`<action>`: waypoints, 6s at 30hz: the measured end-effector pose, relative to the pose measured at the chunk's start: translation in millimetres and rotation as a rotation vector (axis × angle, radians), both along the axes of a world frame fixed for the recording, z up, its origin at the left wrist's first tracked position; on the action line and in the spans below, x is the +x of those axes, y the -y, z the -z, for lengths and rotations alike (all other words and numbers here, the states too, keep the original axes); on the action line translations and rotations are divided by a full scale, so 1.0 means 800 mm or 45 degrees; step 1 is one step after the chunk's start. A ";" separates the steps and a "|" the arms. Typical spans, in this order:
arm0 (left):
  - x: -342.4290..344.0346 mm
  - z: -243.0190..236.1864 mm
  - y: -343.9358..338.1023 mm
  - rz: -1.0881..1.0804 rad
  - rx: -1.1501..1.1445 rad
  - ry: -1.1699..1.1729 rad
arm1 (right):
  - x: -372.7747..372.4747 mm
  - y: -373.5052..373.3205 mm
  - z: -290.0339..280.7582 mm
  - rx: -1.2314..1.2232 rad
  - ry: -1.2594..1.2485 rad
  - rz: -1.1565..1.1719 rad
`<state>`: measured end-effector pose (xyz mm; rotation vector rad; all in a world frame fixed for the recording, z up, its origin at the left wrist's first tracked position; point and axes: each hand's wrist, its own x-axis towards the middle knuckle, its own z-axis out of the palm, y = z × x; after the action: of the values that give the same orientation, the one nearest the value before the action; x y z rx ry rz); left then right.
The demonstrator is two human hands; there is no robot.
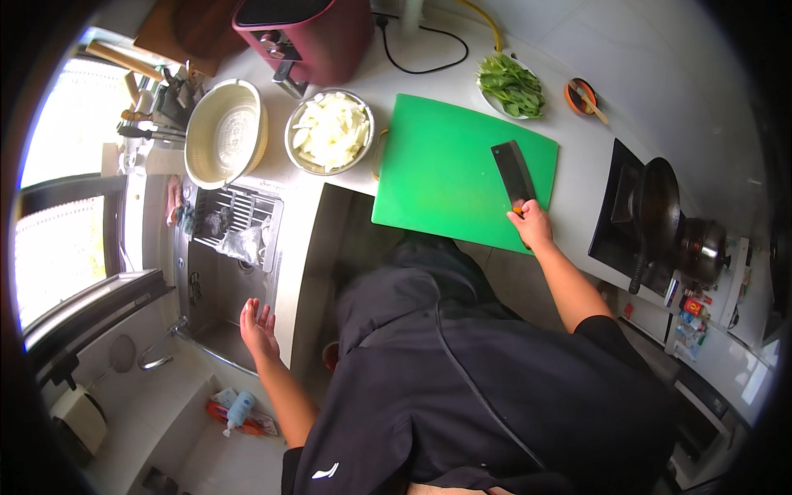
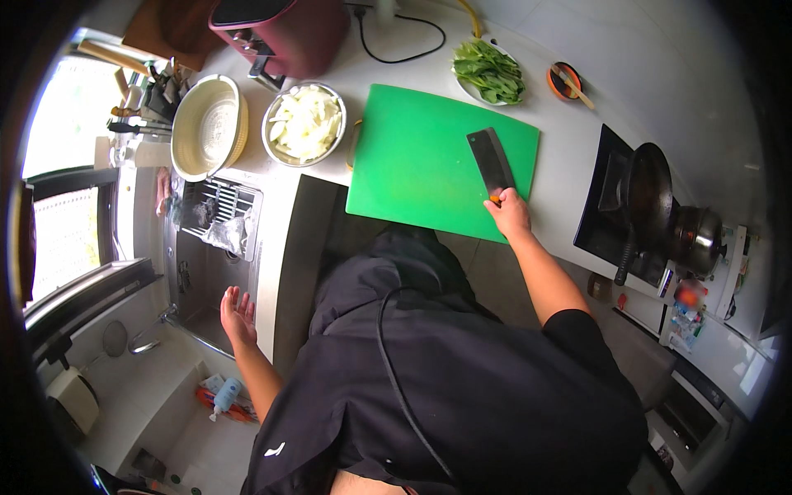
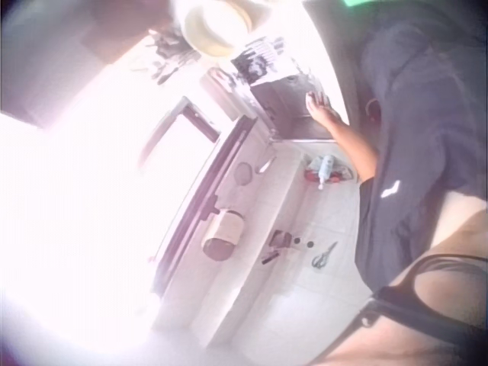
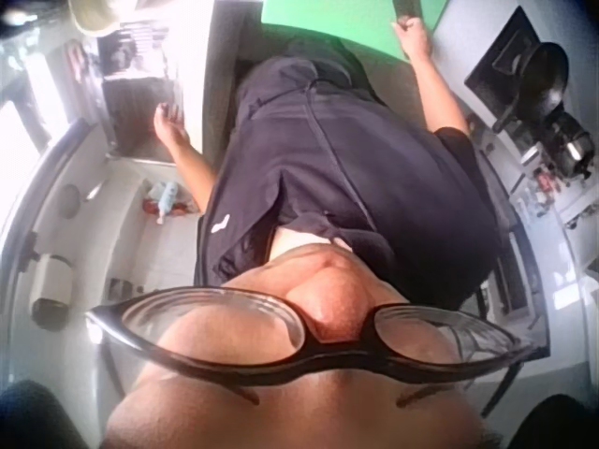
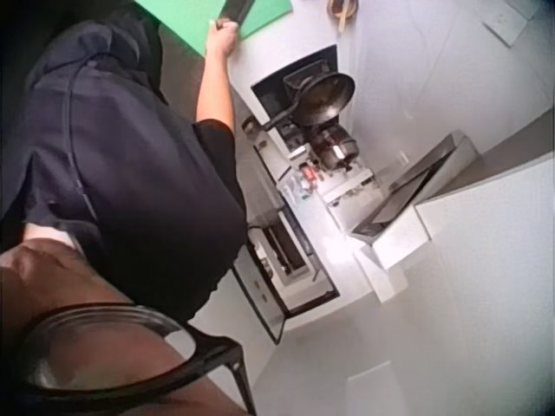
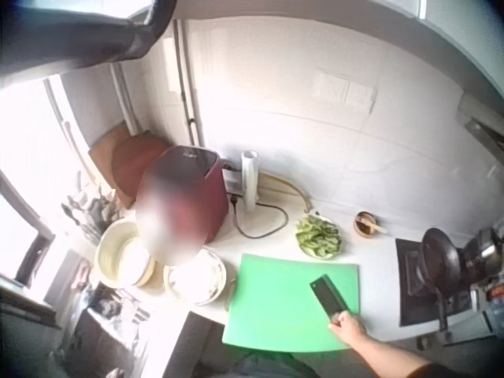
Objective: The person washes a frying pan, a knife, a cutting board, and a ladle in the kitchen sink using a dish sponge. They also wash their hands and transfer chopped vegetables from a cutting board into a bowl.
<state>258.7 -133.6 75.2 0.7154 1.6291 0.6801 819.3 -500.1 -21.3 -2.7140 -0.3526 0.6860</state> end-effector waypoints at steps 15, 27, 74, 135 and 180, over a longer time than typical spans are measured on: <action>-0.343 0.104 -0.064 -0.617 0.491 -0.518 | -0.259 -0.268 -0.096 1.000 -0.059 -0.506; -0.364 0.073 -0.230 0.096 0.700 -1.082 | -0.755 -0.604 -0.045 -0.003 -1.730 -0.420; -0.239 0.242 -0.201 0.155 0.119 0.063 | -0.839 -0.695 -0.022 -0.339 -1.361 -0.536; -0.272 0.142 -0.148 -0.484 -0.309 0.827 | -0.878 -0.639 -0.021 -0.195 -1.188 -0.796; -0.293 0.073 -0.138 0.886 0.741 -0.745 | -0.767 -0.690 -0.182 -0.358 -1.135 -1.470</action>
<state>24.6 -23.2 16.7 1.9370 1.5216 0.4353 206.1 52.1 124.4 -1.8474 -1.6389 2.1924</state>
